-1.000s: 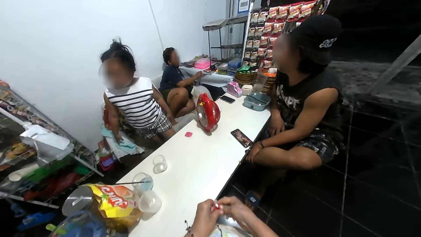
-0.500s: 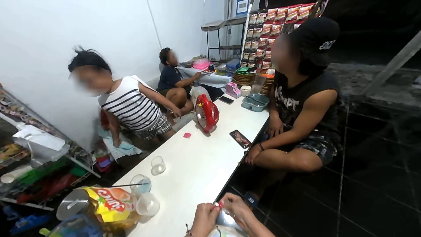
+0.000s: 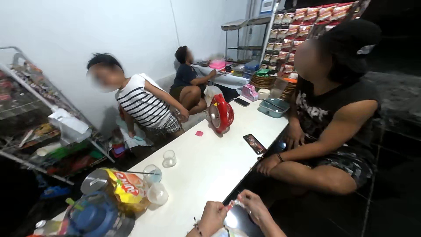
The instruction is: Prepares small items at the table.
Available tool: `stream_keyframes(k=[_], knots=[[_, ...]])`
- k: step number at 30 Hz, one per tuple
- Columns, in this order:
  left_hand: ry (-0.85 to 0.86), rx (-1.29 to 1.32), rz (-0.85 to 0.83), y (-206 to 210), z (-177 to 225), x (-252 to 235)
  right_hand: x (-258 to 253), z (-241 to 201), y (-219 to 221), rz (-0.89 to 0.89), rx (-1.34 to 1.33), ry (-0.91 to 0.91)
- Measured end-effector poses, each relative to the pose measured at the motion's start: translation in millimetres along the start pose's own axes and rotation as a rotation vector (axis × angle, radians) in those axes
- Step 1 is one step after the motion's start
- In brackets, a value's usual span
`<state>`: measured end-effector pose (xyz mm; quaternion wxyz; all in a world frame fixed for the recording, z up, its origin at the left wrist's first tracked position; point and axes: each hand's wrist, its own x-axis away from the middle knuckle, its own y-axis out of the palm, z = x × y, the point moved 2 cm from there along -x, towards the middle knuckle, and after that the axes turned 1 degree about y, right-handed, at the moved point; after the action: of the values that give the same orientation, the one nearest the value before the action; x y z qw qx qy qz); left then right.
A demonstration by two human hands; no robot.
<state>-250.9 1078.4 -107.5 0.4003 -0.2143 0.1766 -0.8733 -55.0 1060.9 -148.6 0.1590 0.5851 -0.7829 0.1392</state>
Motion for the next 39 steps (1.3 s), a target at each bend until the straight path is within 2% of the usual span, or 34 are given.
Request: stream_keyframes(k=[4,9,15,18,23,30,39], knots=[[-0.042,-0.002,-0.007,-4,-3,2,9,-10,-2,-0.066,0.079,-0.109],[-0.172,-0.011,-0.012,-7,2,4,17,-21,2,-0.151,0.282,-0.213],[0.006,-0.014,-0.047,-2,-1,3,20,-30,17,-0.321,0.298,-0.274],[-0.016,-0.022,-0.037,-2,-1,5,20,-31,22,-0.347,0.282,-0.234],[-0.086,-0.043,-0.022,-6,-3,11,22,-29,28,-0.556,0.360,-0.220],[-0.095,-0.106,-0.108,-10,5,12,18,-17,36,-0.324,0.170,-0.163],[-0.093,-0.096,-0.081,-11,18,12,7,-28,36,-0.345,0.134,-0.161]])
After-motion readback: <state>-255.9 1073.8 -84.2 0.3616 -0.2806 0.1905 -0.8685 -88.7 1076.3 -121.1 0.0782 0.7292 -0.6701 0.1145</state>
